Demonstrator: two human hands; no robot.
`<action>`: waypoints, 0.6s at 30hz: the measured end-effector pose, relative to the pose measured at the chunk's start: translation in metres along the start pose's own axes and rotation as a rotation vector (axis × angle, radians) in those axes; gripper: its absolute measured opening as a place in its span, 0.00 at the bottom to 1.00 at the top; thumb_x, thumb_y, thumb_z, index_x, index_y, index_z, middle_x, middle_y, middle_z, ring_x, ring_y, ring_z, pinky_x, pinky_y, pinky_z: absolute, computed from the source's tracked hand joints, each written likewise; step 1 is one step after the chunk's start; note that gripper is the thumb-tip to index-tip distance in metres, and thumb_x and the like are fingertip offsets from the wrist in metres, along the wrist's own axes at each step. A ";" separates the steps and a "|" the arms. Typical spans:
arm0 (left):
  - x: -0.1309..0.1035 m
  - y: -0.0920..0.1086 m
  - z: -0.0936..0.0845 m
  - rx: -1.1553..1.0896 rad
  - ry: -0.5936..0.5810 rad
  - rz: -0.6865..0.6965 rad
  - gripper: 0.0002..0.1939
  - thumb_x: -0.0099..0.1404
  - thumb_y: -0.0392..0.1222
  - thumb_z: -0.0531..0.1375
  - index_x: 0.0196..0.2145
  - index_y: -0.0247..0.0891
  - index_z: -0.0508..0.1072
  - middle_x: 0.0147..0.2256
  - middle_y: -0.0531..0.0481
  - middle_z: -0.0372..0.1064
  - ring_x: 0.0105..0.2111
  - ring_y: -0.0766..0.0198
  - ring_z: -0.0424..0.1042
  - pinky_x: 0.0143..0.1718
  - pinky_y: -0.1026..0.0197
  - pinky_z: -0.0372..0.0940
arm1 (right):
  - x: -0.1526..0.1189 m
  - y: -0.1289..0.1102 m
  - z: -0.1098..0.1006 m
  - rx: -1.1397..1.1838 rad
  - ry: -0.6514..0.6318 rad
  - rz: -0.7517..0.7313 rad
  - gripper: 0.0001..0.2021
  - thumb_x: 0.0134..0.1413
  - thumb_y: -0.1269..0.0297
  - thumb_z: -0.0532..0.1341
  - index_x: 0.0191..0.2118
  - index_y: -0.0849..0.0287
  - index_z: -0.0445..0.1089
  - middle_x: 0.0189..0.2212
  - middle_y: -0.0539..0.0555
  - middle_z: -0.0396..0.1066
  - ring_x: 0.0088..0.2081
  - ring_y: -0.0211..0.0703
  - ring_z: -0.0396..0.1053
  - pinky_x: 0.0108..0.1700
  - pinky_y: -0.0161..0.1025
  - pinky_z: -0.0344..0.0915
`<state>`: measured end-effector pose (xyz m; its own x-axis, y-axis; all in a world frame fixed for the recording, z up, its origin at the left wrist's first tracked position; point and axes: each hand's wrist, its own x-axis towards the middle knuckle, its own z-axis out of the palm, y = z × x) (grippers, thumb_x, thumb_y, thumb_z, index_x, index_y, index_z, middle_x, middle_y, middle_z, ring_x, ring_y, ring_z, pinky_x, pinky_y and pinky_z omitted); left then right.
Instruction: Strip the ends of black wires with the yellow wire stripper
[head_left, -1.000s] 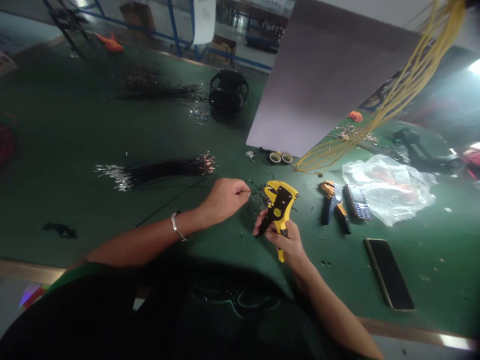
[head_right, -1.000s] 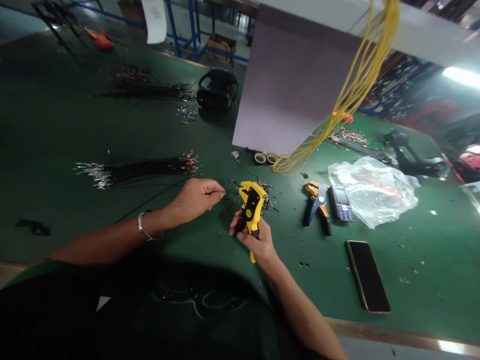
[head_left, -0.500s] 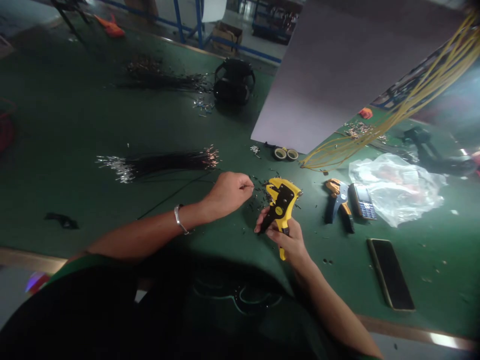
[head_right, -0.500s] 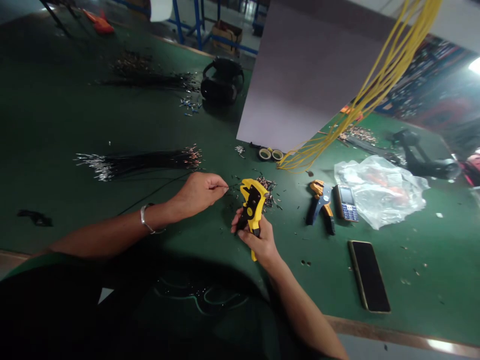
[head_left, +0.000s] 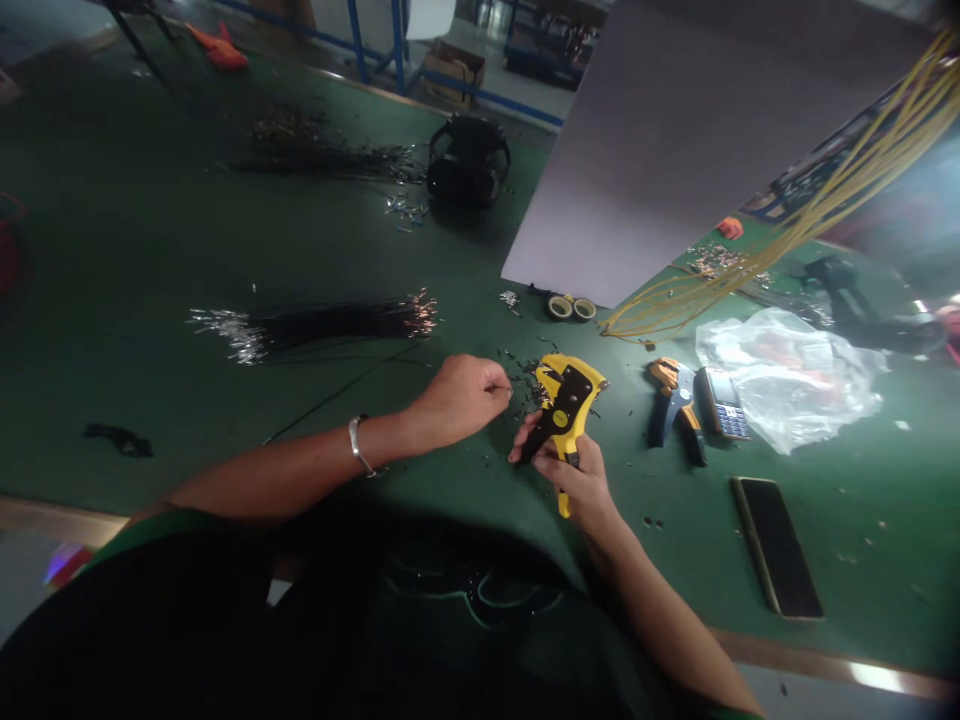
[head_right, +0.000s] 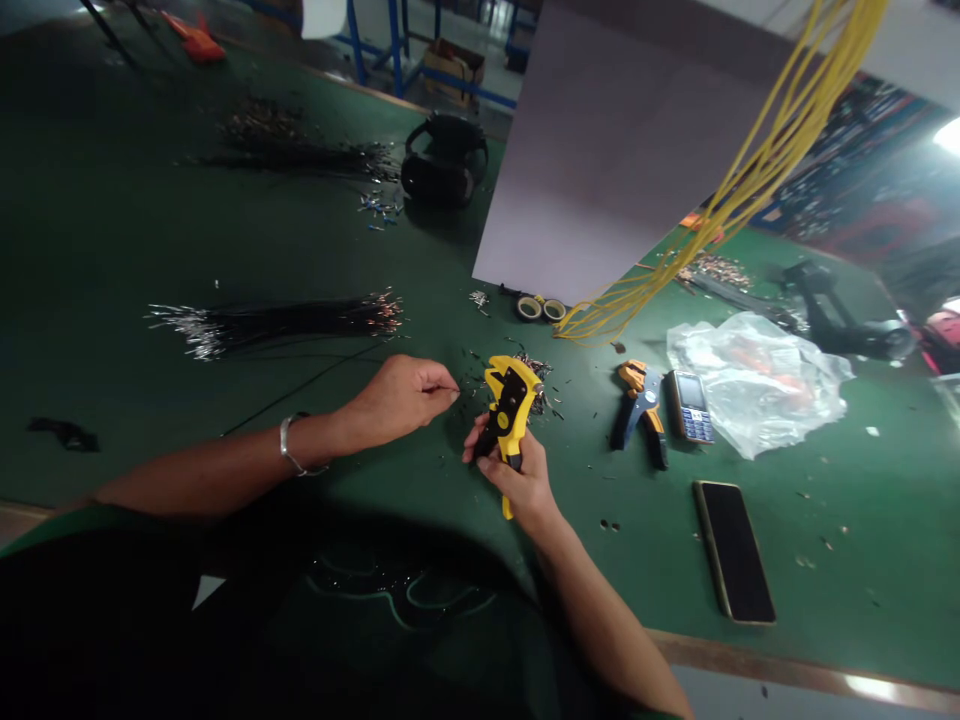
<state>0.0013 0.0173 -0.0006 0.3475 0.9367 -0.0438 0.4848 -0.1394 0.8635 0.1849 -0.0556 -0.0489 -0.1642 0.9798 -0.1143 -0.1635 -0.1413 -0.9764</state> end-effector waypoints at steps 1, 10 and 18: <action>-0.001 0.000 0.001 0.003 -0.013 -0.002 0.09 0.55 0.34 0.55 0.25 0.34 0.76 0.15 0.55 0.64 0.19 0.71 0.61 0.23 0.65 0.56 | 0.000 0.000 0.000 -0.024 0.007 -0.006 0.18 0.43 0.64 0.66 0.43 0.58 0.67 0.34 0.54 0.71 0.31 0.45 0.70 0.36 0.46 0.68; -0.013 0.007 0.010 -0.096 -0.090 0.008 0.10 0.54 0.32 0.54 0.23 0.34 0.74 0.18 0.54 0.68 0.19 0.72 0.62 0.21 0.68 0.55 | -0.003 -0.002 0.003 -0.364 0.037 -0.171 0.12 0.48 0.64 0.61 0.41 0.58 0.66 0.32 0.53 0.72 0.31 0.44 0.71 0.37 0.43 0.69; -0.017 0.009 0.009 -0.175 -0.171 0.037 0.11 0.58 0.33 0.54 0.27 0.34 0.77 0.27 0.51 0.75 0.26 0.70 0.69 0.29 0.67 0.62 | -0.004 0.005 -0.001 -0.869 0.129 -0.469 0.16 0.48 0.69 0.58 0.45 0.58 0.62 0.36 0.57 0.72 0.35 0.48 0.71 0.38 0.45 0.70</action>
<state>0.0073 -0.0032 0.0036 0.5004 0.8620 -0.0816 0.3277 -0.1013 0.9393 0.1852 -0.0600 -0.0534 -0.1503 0.9251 0.3488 0.5931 0.3666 -0.7168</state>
